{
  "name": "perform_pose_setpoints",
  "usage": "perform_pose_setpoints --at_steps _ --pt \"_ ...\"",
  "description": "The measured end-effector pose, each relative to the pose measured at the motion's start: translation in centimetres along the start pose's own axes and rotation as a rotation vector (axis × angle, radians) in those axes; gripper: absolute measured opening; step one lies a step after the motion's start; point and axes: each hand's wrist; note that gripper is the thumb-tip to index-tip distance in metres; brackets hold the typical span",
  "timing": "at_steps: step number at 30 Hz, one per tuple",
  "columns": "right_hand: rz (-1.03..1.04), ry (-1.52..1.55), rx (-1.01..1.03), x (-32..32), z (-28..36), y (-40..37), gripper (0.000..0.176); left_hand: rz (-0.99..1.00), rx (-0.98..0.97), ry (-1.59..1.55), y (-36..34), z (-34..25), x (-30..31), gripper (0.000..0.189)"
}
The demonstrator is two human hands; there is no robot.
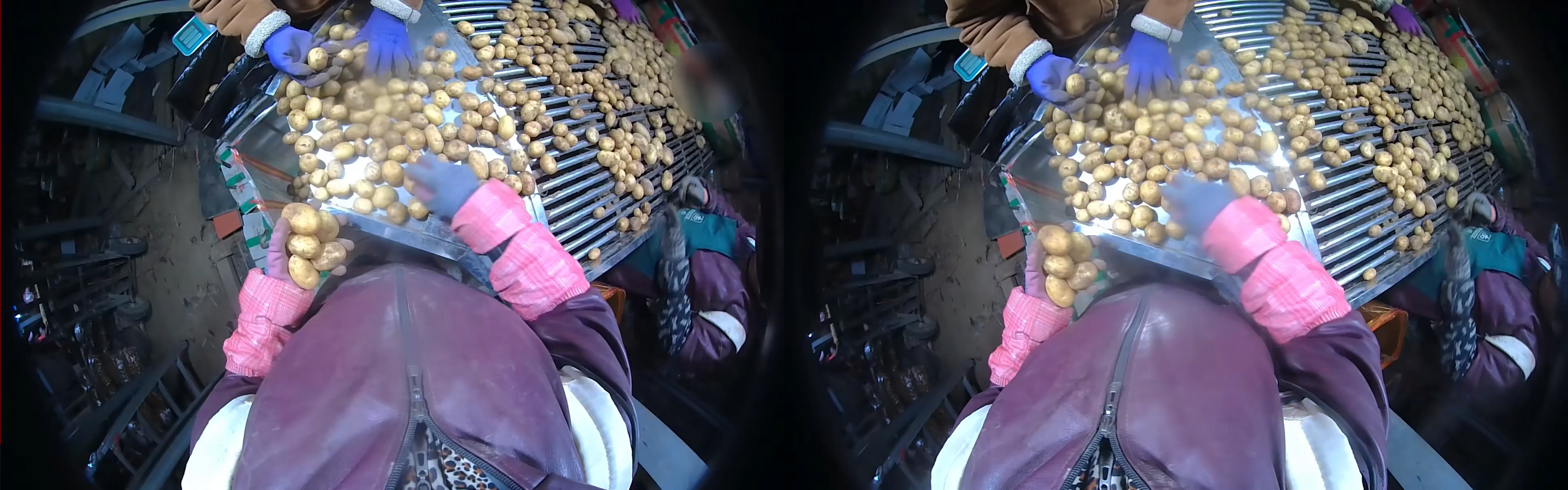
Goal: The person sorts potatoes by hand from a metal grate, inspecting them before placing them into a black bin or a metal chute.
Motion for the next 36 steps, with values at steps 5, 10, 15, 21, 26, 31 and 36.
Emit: perform_pose_setpoints --at_steps 5,10,15,21,26,31,36 --pt "0.227 -0.128 0.020 -0.5 0.7 1.8 0.031 -0.039 0.046 -0.005 0.4 -1.1 -0.4 0.070" --pt "0.017 0.933 -0.345 -0.3 -1.3 1.1 0.038 0.147 0.123 -0.041 1.9 -2.3 -0.3 0.070" --pt "-0.297 1.294 -0.496 4.2 0.9 -3.7 0.036 0.275 0.227 0.007 5.3 -2.2 -1.8 0.071" --pt "-0.446 1.802 -0.825 6.2 5.0 -10.3 0.049 0.457 0.574 0.070 9.1 1.0 -5.7 0.070" --pt "-0.515 2.064 -0.810 2.5 4.1 -15.1 0.035 0.387 0.807 0.403 8.2 4.8 -12.8 0.059" --pt "-0.571 1.873 -0.940 10.2 5.2 -25.4 0.039 0.237 1.219 0.372 4.9 12.9 -21.7 0.050" --pt "-0.868 1.842 -1.178 8.4 13.1 -34.9 0.035 0.275 1.500 0.646 0.9 22.5 -20.7 0.039"
Point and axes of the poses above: each hand's wrist, its own y-axis towards the middle knuckle, its own x-axis out of the back of the hand, z = x × y, and after that the axes turned 12 degrees about -y, right-handed
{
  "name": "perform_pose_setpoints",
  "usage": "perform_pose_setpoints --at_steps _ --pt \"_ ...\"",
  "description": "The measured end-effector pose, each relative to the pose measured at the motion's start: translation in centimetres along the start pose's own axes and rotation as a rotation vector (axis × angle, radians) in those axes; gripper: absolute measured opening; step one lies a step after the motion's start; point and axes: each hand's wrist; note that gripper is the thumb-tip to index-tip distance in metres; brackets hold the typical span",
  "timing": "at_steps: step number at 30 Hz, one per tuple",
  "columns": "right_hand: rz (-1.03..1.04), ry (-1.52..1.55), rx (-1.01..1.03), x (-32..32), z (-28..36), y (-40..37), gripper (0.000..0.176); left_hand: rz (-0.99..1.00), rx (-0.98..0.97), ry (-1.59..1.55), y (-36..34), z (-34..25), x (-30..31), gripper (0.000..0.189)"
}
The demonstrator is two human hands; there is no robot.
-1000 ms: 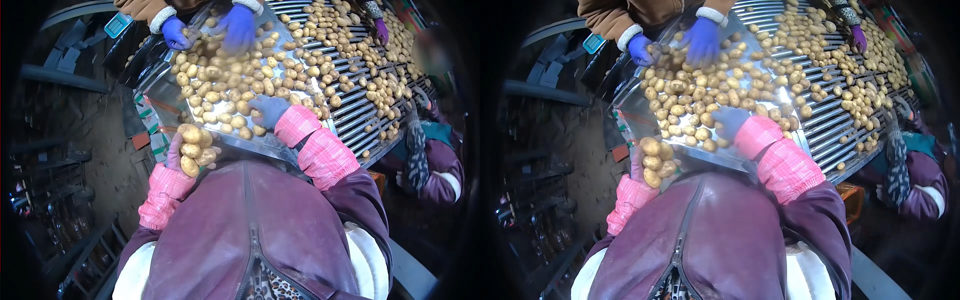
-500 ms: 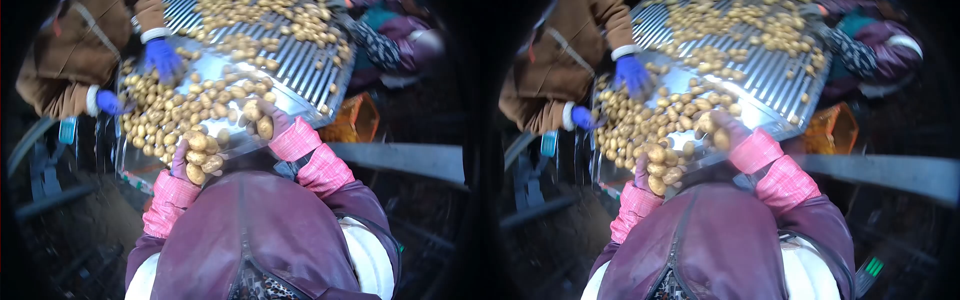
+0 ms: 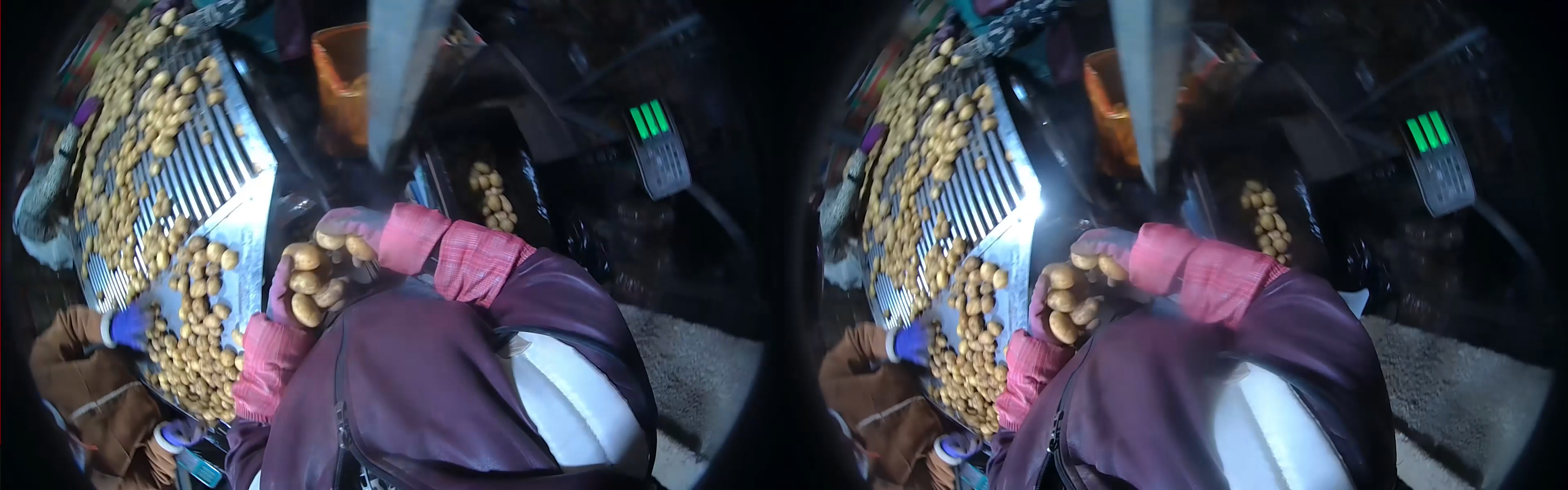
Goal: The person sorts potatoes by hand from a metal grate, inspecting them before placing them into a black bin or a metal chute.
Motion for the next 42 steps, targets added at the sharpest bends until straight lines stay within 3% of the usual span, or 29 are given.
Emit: perform_pose_setpoints --at_steps 2,3,4,6,8,9,12,13,15,16,18,20,22,24,25,27,28,30,31,33,35,36,37,38,42 --pt "-0.095 0.114 0.144 3.8 -3.8 -1.4 0.032 -0.238 -0.091 0.242 4.0 3.4 -2.7 0.036" --pt "-0.196 0.106 0.235 5.3 -5.0 -2.6 0.031 0.321 0.281 -0.062 6.4 2.5 -1.2 0.044" --pt "-0.301 0.043 0.382 6.7 -6.2 -3.4 0.026 0.236 0.230 0.139 8.8 3.0 -0.1 0.043" --pt "-0.552 -0.114 0.652 9.4 -8.7 -5.1 0.015 -0.016 0.197 0.273 9.1 6.5 -8.7 0.031" --pt "-0.657 0.239 0.172 10.2 -5.0 -10.8 0.020 0.276 0.410 0.111 13.7 8.5 -8.1 0.032" --pt "-0.688 0.161 0.212 12.4 -6.5 -11.8 0.024 0.421 0.505 0.025 15.6 9.3 -7.9 0.033" --pt "-0.801 -0.305 0.373 20.3 -14.2 -15.0 0.025 0.140 0.540 0.211 18.2 12.1 -9.4 0.042" --pt "-0.843 -0.334 0.280 23.3 -18.9 -16.2 0.028 0.119 0.572 0.237 18.9 12.8 -8.9 0.051" --pt "-0.880 -0.065 -0.022 24.6 -20.6 -18.5 0.037 0.066 0.518 0.446 17.9 13.7 -9.7 0.054" --pt "-0.859 0.235 -0.229 25.1 -20.6 -19.7 0.043 0.040 0.487 0.551 17.6 13.9 -9.9 0.055" --pt "-1.212 -0.009 -0.444 23.7 -19.0 -20.8 0.039 0.011 0.571 0.500 17.9 13.5 -8.6 0.058" --pt "-1.240 0.170 -0.383 25.0 -20.7 -20.6 0.037 0.014 0.564 0.521 16.1 11.9 -9.4 0.058" --pt "-1.188 0.119 -0.262 25.7 -21.6 -19.1 0.038 0.008 0.413 0.556 15.7 11.6 -6.7 0.054" --pt "-1.072 -0.031 -0.104 26.2 -21.2 -16.0 0.038 0.119 0.170 0.713 16.4 10.6 -2.1 0.047" --pt "-1.062 -0.184 -0.120 27.8 -21.6 -13.5 0.037 0.171 0.023 0.810 16.5 10.0 0.1 0.044" --pt "-0.759 -0.176 0.008 24.9 -14.5 -8.2 0.036 0.154 -0.206 0.882 14.5 8.0 2.2 0.042" --pt "-0.890 -0.273 0.081 22.8 -13.0 -4.3 0.034 0.132 -0.313 0.915 13.0 6.8 2.8 0.044" --pt "-0.531 -0.247 0.355 23.5 -13.6 1.3 0.032 -0.021 -0.349 0.769 8.6 6.6 2.6 0.039" --pt "-0.445 -0.314 0.379 20.7 -11.0 2.8 0.030 -0.073 -0.404 0.818 6.9 6.0 3.1 0.038" --pt "-0.516 -1.030 0.727 14.1 -6.8 7.2 0.030 -0.177 -0.582 0.899 3.5 4.6 4.5 0.036" --pt "-0.352 -1.208 0.964 6.3 -1.7 10.2 0.030 -0.299 -0.835 0.956 0.2 4.0 6.3 0.034" --pt "-0.283 -1.310 1.067 3.6 -0.3 12.6 0.030 -0.352 -0.868 0.977 -1.8 3.2 6.7 0.035" --pt "-0.286 -1.340 1.193 1.5 -1.3 11.8 0.030 -0.337 -1.024 1.027 -3.2 5.5 8.8 0.036" --pt "-0.254 -1.375 1.167 0.3 -1.6 13.8 0.030 -0.360 -1.173 1.046 -4.1 6.1 10.7 0.036" --pt "-0.251 -1.644 1.213 -4.2 -2.5 21.9 0.038 -0.747 -1.380 1.359 -9.7 6.6 14.9 0.043"
Point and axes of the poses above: each hand's wrist, its own y-axis towards the middle knuckle, its own x-axis out of the back of the hand, z = x × y, and after that the axes turned 12 degrees about -y, right-handed
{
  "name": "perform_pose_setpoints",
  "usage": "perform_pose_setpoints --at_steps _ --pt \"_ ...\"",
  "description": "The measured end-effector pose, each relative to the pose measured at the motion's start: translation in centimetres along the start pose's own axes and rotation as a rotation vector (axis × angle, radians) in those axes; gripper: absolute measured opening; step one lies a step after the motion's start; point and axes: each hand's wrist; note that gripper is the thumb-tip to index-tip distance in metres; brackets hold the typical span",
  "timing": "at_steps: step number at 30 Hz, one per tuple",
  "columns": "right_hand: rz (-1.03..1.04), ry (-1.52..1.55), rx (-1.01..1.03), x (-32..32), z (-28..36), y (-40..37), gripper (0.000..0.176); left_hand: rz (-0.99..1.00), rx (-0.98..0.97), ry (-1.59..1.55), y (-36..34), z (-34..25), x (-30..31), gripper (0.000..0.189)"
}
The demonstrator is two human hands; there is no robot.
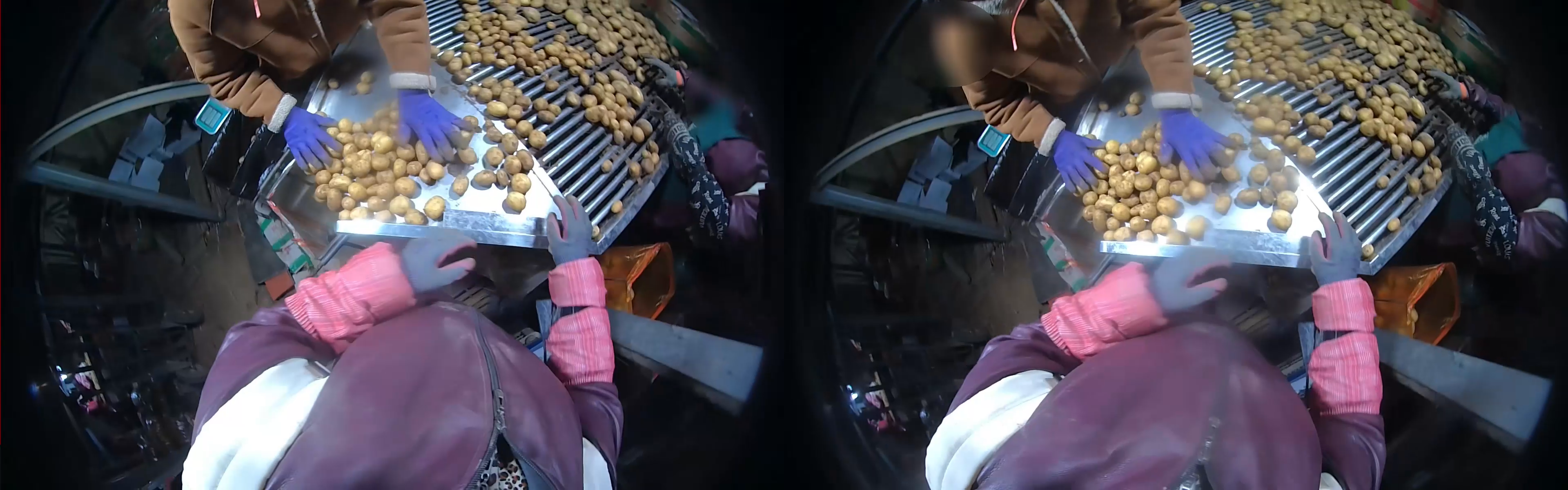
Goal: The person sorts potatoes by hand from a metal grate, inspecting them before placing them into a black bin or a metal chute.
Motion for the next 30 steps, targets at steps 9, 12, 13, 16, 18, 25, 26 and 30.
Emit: perform_pose_setpoints --at_steps 9,12,13,16,18,25,26,30 --pt "0.265 -0.070 -0.127 -3.6 1.3 2.2 0.058 0.000 0.143 0.716 -1.9 8.5 9.7 0.061" --pt "0.297 -0.031 -0.154 -3.3 1.3 2.2 0.058 -0.095 0.204 0.839 -2.3 10.9 10.4 0.058" --pt "0.282 -0.040 -0.155 -3.3 1.3 2.2 0.057 -0.131 0.258 0.840 -2.6 11.5 11.2 0.056" --pt "0.292 -0.035 -0.142 -2.7 1.7 2.4 0.059 -0.250 0.211 0.742 -2.1 10.5 11.5 0.045" --pt "0.320 -0.071 -0.155 -2.8 2.0 2.5 0.064 -0.282 0.068 0.626 -2.2 9.4 12.0 0.040" --pt "0.648 0.038 -0.208 -1.0 4.8 7.5 0.096 -0.142 -0.211 0.397 -1.5 7.4 10.7 0.034" --pt "0.618 0.157 -0.168 -1.6 5.2 8.6 0.103 -0.119 -0.238 0.373 -1.3 7.2 10.6 0.034" --pt "0.700 0.229 -0.189 -3.6 8.0 11.7 0.110 0.168 -0.250 0.256 -0.4 6.9 10.0 0.037"
Point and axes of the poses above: each hand's wrist, its own y-axis towards the middle knuckle, its own x-axis out of the back of the hand, z = x × y, and after that the axes turned 12 degrees about -y, right-handed
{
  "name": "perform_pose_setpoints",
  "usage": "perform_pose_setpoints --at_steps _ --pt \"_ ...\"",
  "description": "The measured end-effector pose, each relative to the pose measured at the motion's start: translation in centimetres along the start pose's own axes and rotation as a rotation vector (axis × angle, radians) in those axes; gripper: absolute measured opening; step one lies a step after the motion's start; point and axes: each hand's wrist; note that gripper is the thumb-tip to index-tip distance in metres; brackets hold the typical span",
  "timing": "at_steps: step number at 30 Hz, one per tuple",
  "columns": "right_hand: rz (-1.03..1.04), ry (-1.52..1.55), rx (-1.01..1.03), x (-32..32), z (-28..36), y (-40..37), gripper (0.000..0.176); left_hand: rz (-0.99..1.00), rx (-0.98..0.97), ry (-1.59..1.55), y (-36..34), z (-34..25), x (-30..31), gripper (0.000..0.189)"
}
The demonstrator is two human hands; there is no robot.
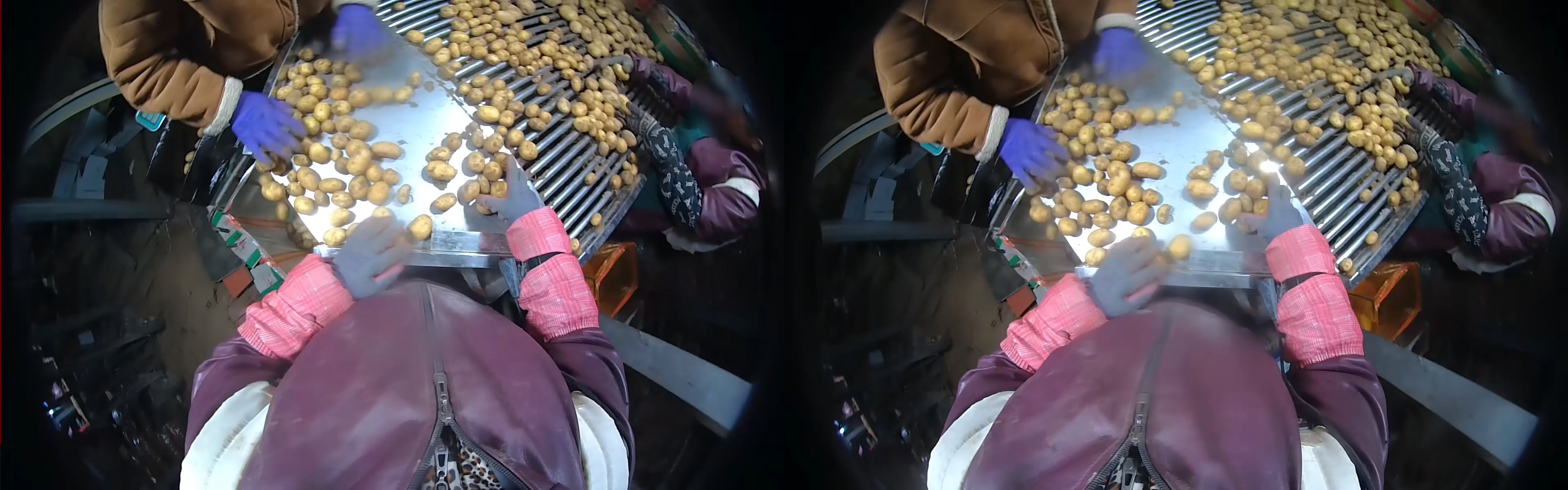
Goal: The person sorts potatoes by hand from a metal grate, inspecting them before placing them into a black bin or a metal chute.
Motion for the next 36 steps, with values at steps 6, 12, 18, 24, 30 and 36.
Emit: perform_pose_setpoints --at_steps 6,12,18,24,30,36 --pt "-0.096 0.219 0.175 -4.2 3.5 3.5 0.103 0.049 0.146 0.298 -0.9 0.0 -3.4 0.048" --pt "-0.222 0.022 0.456 -1.9 3.6 4.6 0.068 -0.023 0.414 0.354 1.1 -0.2 -2.9 0.057" --pt "-0.633 -0.542 0.112 1.8 -3.2 6.5 0.069 -0.152 0.482 0.315 0.8 0.2 -3.2 0.052" --pt "-0.356 -0.322 0.459 0.0 -0.1 8.3 0.057 -0.218 0.382 0.348 3.3 -0.1 -2.8 0.048" --pt "-0.588 -0.438 0.340 4.4 -0.2 15.8 0.039 -0.314 0.287 0.244 5.0 -0.2 -2.2 0.036" --pt "-0.489 -0.606 0.295 3.4 -2.3 18.5 0.037 -0.412 0.480 -0.221 7.4 0.3 -0.7 0.032"
Point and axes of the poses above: each hand's wrist, its own y-axis towards the middle knuckle, its own x-axis out of the back of the hand, z = x × y, and after that the axes turned 12 degrees about -y, right-handed
